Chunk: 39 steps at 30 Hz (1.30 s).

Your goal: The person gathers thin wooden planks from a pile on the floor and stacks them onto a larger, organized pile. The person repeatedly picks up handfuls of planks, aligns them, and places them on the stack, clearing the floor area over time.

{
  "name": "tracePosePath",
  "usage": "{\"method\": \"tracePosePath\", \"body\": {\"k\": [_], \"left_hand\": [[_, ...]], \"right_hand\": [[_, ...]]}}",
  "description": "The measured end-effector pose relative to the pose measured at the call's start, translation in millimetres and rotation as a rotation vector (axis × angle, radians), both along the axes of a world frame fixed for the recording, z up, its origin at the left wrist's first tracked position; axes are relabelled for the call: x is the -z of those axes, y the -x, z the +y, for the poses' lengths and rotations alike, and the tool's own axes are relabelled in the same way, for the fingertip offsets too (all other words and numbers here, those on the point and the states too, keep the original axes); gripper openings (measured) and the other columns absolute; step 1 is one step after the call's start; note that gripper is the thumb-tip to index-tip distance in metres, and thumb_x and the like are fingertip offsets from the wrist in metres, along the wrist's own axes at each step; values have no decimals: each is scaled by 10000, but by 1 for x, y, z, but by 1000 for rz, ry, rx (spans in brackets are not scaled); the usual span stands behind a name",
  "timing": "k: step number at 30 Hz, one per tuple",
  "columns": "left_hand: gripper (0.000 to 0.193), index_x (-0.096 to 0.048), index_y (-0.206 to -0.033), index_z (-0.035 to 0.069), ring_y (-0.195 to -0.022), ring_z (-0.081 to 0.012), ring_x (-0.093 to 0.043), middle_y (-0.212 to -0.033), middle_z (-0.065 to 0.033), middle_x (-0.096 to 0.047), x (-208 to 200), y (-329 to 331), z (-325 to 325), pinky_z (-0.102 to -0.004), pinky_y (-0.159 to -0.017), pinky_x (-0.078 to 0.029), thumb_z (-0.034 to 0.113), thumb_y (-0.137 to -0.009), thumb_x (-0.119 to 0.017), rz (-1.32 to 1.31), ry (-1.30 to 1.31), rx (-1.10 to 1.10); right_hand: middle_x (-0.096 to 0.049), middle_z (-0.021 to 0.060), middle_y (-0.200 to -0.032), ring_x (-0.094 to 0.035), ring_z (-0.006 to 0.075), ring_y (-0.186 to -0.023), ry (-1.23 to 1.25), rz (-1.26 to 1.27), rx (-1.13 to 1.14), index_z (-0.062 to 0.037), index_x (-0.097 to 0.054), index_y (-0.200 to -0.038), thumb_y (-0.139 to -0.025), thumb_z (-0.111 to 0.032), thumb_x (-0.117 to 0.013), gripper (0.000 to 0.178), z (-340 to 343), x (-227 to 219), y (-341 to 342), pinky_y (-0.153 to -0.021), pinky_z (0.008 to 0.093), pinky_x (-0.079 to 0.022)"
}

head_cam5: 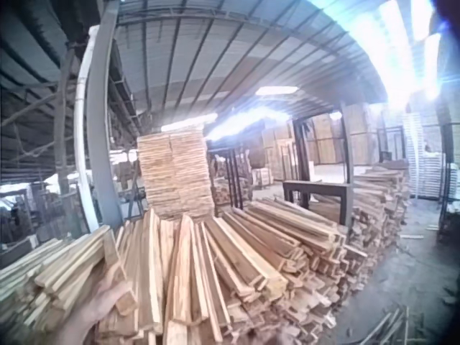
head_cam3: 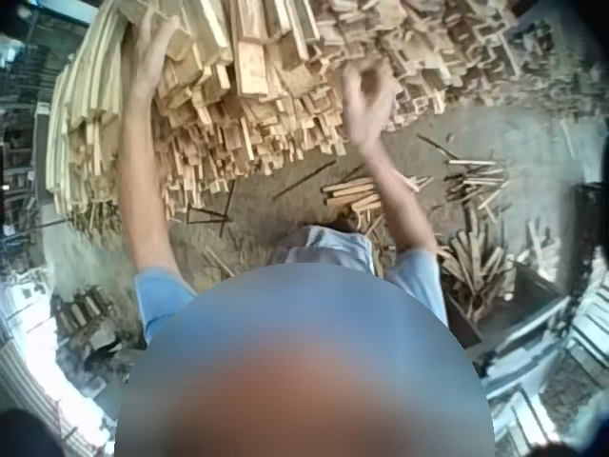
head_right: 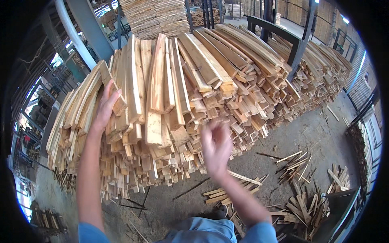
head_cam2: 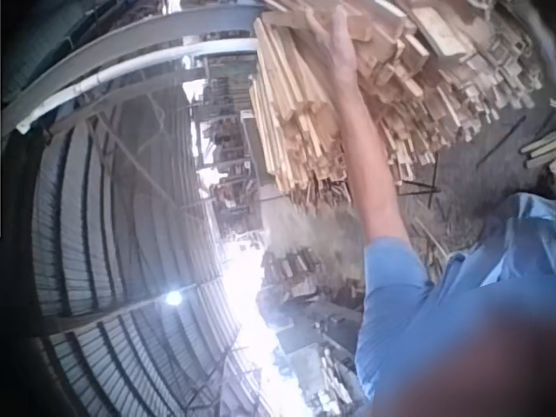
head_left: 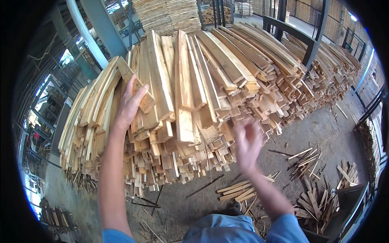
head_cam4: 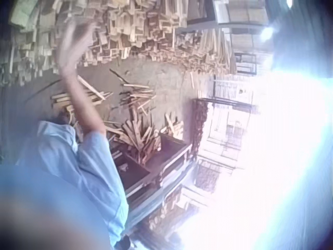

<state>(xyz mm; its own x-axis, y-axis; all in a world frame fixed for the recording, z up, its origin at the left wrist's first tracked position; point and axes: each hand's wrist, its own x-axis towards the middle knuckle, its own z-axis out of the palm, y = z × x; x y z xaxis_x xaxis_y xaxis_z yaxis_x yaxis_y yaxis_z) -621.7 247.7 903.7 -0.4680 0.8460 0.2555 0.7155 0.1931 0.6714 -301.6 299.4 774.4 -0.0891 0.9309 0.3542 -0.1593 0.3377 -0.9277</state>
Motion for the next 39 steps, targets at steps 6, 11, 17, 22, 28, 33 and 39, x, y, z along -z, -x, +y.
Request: {"method": "tracePosePath", "body": {"k": [6, 11, 17, 22, 28, 33, 39], "left_hand": [[919, -184, -1571, 63, -1507, -325, -150, -1622, -212, -165, 10, -7, 32, -438, -1207, -163, 598, -908, -527, -84, -57, 128], [906, -163, -1578, 76, -1513, -313, -129, -1633, -192, -139, 12, 9, 17, -434, -1212, -139, 598, -923, -509, -72, -7, 85], [883, -133, -1586, 95, -1517, -296, -115, -1644, -162, -117, 3, 8, 16, -422, -1214, -130, 577, -940, -495, -62, 9, 87], [862, -163, -1588, 131, -1517, -280, -126, -1646, -150, -124, -4, 7, 14, -416, -1207, -160, 508, -911, -541, -127, 88, 91], [699, -311, -1545, 134, -1506, -329, -177, -1647, -151, -125, -36, -29, -21, -442, -1211, -212, 282, -895, -519, 393, 253, -257], [599, -382, -1483, 150, -1461, -364, -246, -1554, -184, -329, 8, -116, -63, -590, -1192, -149, 492, -991, -388, 1051, -106, 64], [756, -416, -1413, 118, -1393, -396, -346, -1480, -237, -389, 72, -109, -44, -608, -1136, -168, 704, -936, -376, 1201, -300, 43]], "right_hand": [[-640, 89, -674, -629, 187, -604, 500, -140, -592, -23, -643, -921, -1034, -400, -476, 427, -49, 54, 15, -567, 349, -513], [-682, 199, -826, -658, 387, -756, 191, -653, -921, -13, -671, -946, -1019, -338, -477, 386, -116, 88, -94, -714, 471, -512], [-439, 315, -1384, -581, 418, -1166, 399, -1580, -421, 67, -331, -1438, -810, -386, -773, 892, -132, 216, -304, -968, 439, -509], [-283, 335, -1504, -293, 458, -1423, 72, -883, -315, 60, -257, -1479, -758, -548, -787, 1083, -84, 121, -188, -1146, 500, -332], [-211, 338, -1520, -250, 498, -1413, -548, -539, -54, -61, -264, -1524, -827, -662, -632, 991, -43, 31, -29, -1139, 590, -274], [-346, 338, -1453, -288, 488, -1399, -685, -424, 239, -122, -469, -1455, -856, -761, -454, 876, 7, -12, 51, -1143, 588, -242], [-412, 297, -1391, -423, 450, -1286, -838, -399, 168, -9, -553, -1270, -953, -623, -372, 714, 47, -41, 98, -1069, 517, -358]]}}
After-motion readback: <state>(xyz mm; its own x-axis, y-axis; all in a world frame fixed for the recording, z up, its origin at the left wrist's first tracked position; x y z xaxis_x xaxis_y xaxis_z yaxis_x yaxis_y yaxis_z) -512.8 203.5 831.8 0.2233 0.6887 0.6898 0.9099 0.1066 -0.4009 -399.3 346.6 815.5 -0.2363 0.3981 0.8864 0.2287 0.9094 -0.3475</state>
